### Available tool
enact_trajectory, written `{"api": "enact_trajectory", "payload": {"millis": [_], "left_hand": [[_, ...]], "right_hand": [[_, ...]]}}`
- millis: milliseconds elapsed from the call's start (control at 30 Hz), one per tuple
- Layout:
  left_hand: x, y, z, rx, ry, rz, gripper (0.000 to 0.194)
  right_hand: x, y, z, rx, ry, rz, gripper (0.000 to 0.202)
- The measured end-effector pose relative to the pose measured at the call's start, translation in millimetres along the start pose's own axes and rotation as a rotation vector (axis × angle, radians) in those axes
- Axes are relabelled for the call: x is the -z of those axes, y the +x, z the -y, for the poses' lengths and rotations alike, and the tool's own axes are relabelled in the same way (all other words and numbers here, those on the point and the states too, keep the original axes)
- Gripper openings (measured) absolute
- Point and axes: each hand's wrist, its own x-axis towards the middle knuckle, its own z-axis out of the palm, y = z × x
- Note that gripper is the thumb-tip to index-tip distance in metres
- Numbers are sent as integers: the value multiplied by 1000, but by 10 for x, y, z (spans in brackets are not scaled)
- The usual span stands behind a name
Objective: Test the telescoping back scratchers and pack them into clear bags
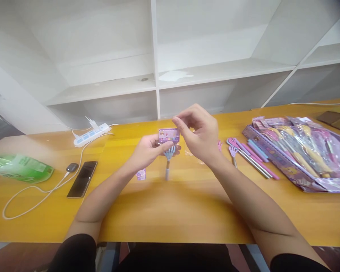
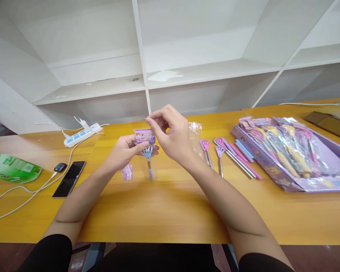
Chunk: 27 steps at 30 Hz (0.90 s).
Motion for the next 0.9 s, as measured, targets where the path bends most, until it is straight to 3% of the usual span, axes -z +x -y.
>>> {"api": "enact_trajectory", "payload": {"millis": [433, 733, 900], "left_hand": [[77, 48, 59, -64, -37, -121, 47], [36, -4, 10, -127, -44, -152, 42], [35, -31, -7, -179, -35, -108, 37]], "right_hand": [[-30, -26, -68, 235, -145, 96, 13], [-63, -46, -98, 389, -216, 62, 14], [-32, -36, -129, 497, -196, 89, 13]]}}
